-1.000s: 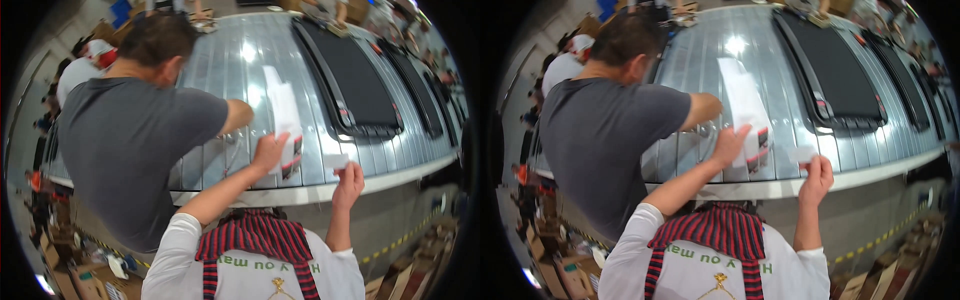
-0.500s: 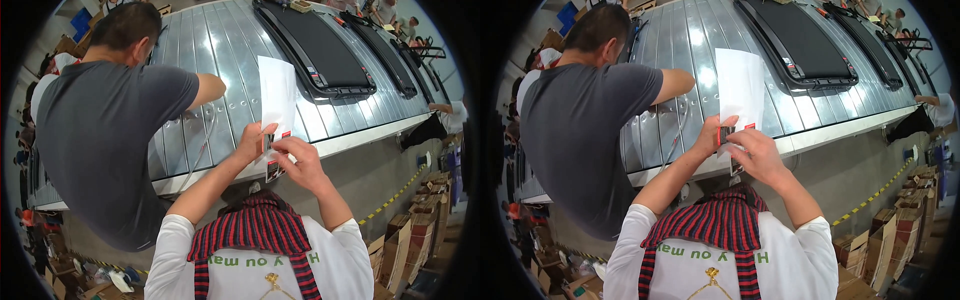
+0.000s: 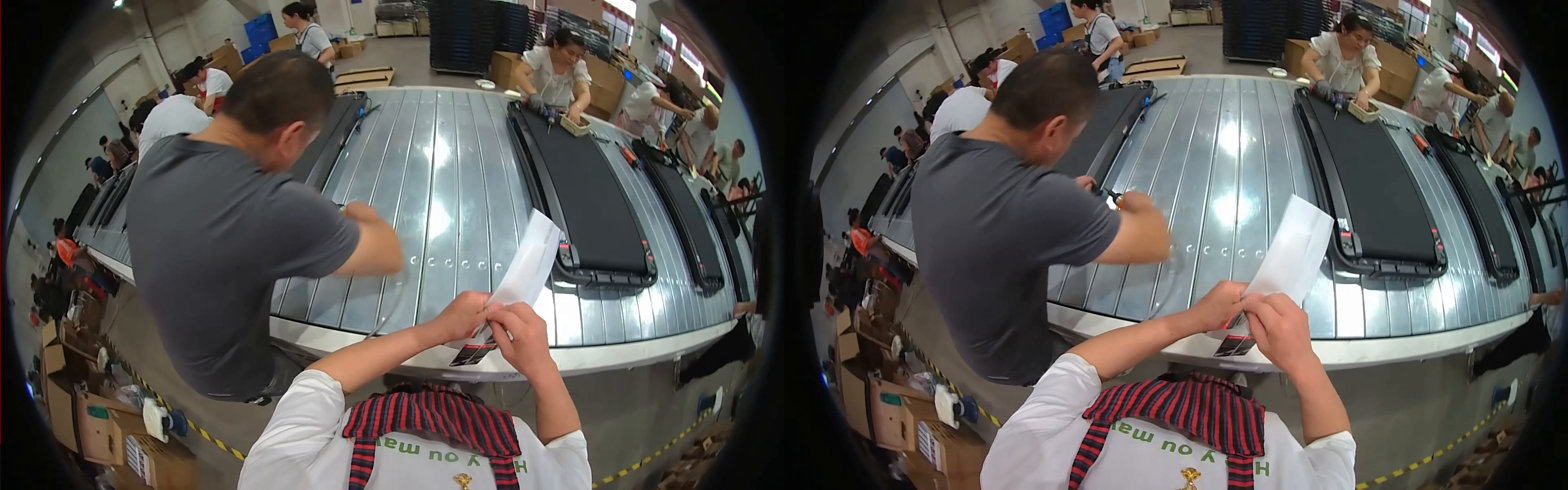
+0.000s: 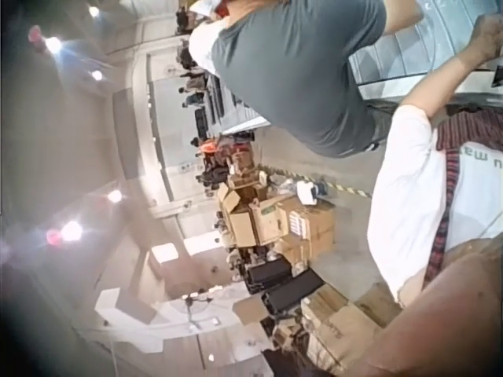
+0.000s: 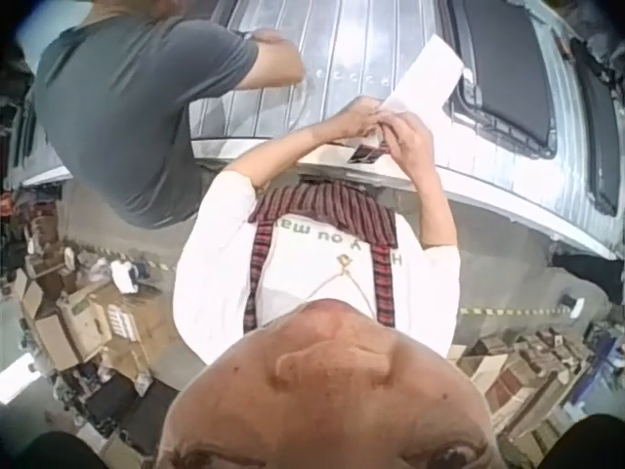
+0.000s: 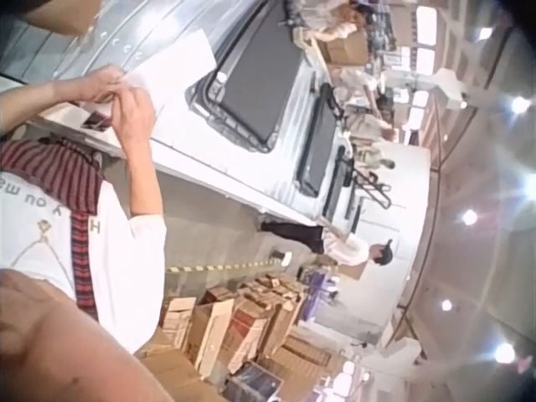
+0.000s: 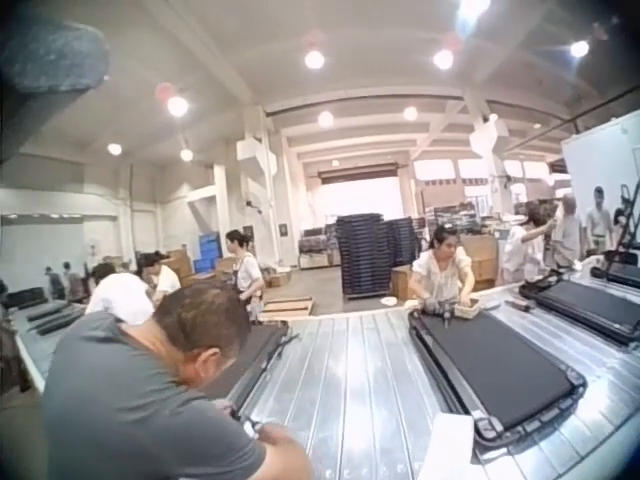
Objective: Applying warning labels and QR code stickers to treadmill frames on an industrial assembly line.
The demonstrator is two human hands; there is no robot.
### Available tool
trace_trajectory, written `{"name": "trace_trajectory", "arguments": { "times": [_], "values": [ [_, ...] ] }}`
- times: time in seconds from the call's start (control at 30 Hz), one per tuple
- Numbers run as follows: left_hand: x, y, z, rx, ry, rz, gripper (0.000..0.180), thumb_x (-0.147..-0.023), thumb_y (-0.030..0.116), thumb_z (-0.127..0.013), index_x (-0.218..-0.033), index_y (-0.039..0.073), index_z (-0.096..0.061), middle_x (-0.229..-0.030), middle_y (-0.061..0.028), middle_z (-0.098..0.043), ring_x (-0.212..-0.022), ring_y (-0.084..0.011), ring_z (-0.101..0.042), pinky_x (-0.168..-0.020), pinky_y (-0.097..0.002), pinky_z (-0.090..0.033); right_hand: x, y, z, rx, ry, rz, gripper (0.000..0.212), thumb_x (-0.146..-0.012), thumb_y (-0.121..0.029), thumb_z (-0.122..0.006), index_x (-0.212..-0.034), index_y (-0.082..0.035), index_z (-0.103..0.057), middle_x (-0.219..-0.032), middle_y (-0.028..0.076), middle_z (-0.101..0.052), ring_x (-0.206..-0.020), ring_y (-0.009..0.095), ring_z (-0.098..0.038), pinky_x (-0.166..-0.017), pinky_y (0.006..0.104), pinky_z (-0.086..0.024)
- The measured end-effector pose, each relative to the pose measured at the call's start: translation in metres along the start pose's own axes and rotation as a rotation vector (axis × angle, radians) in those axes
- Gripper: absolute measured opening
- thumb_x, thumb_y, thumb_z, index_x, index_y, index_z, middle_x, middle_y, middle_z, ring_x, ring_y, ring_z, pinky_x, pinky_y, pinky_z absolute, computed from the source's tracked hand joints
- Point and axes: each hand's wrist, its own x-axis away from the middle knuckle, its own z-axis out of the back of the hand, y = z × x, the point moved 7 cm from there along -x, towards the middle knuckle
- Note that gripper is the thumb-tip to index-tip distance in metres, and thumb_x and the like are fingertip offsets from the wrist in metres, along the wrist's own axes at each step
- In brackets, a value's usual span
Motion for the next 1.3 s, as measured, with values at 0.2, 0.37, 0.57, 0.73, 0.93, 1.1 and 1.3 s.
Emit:
{"name": "trace_trajectory", "arguments": {
  "times": [0.2, 0.37, 0.57, 0.73, 0.93, 1.1, 1.3],
  "values": [
    [-0.043, -0.017, 0.017, -0.208, 0.181, 0.045, 0.031, -0.084, 0.028, -0.048, -0.09, -0.001, -0.058, -0.072, -0.018, -0.058, -0.065, -0.023, -0.057, -0.063, -0.0315, -0.044, 0.001, 0.04, 0.025, -0.105, -0.008, 0.062, 0.014, -0.065, 0.003, -0.06, -0.077, -0.003, -0.057, -0.069, 0.008, -0.054, -0.057, 0.019, -0.052, -0.051, 0.0285, -0.043],
    [-0.019, -0.003, 0.056, -0.098, 0.303, 0.219, 0.032, -0.083, 0.029, -0.051, -0.099, 0.002, -0.058, -0.085, -0.0087, -0.063, -0.08, -0.0123, -0.056, -0.073, -0.0267, -0.043, 0.013, 0.136, 0.054, -0.334, 0.268, -0.411, 0.05, -0.067, 0.0, -0.064, -0.113, 0.0, -0.043, -0.087, 0.008, -0.054, -0.071, 0.012, -0.051, -0.063, 0.0243, -0.043],
    [0.022, 0.022, 0.069, 0.014, 0.073, 0.277, 0.034, -0.082, 0.029, -0.055, -0.103, 0.003, -0.057, -0.088, -0.0062, -0.062, -0.084, -0.0105, -0.054, -0.076, -0.0252, -0.042, 0.013, 0.159, -0.019, -1.151, 0.054, -0.632, 0.077, -0.06, -0.016, -0.071, -0.124, 0.002, -0.031, -0.11, 0.012, -0.05, -0.097, 0.019, -0.049, -0.081, 0.0302, -0.042],
    [0.056, 0.011, 0.084, 0.017, 0.067, 0.323, 0.034, -0.082, 0.028, -0.057, -0.102, 0.002, -0.058, -0.09, -0.0048, -0.063, -0.084, -0.0091, -0.053, -0.076, -0.0252, -0.042, -0.012, 0.112, -0.045, -1.138, -0.01, -0.608, 0.047, -0.063, -0.008, -0.071, -0.104, 0.001, -0.05, -0.096, 0.006, -0.057, -0.087, 0.015, -0.054, -0.077, 0.0279, -0.043],
    [0.119, -0.016, 0.134, 0.157, 0.248, 0.385, 0.029, -0.079, 0.02, -0.06, -0.1, 0.001, -0.059, -0.091, -0.0048, -0.062, -0.084, -0.0091, -0.054, -0.076, -0.0245, -0.042, -0.05, 0.036, -0.088, -0.992, -0.146, -0.406, 0.027, -0.071, 0.0, -0.064, -0.096, 0.0, -0.056, -0.089, 0.005, -0.06, -0.081, 0.013, -0.056, -0.072, 0.0263, -0.045],
    [0.171, -0.022, 0.188, 0.238, 0.446, 0.313, 0.025, -0.077, 0.017, -0.062, -0.096, 0.001, -0.061, -0.09, -0.0044, -0.062, -0.084, -0.0101, -0.055, -0.075, -0.0243, -0.043, -0.078, -0.019, -0.145, -0.922, -0.251, -0.321, 0.023, -0.074, -0.002, -0.062, -0.096, 0.0, -0.057, -0.088, 0.005, -0.061, -0.079, 0.013, -0.056, -0.07, 0.026, -0.045],
    [0.227, -0.036, 0.253, 0.263, 0.597, 0.337, 0.026, -0.076, 0.018, -0.064, -0.096, 0.001, -0.061, -0.089, -0.0042, -0.062, -0.082, -0.0094, -0.055, -0.072, -0.0239, -0.044, -0.103, -0.073, -0.203, -0.853, -0.295, -0.297, 0.023, -0.074, -0.005, -0.063, -0.095, -0.001, -0.058, -0.088, 0.005, -0.061, -0.079, 0.012, -0.056, -0.07, 0.0258, -0.045]
  ]
}}
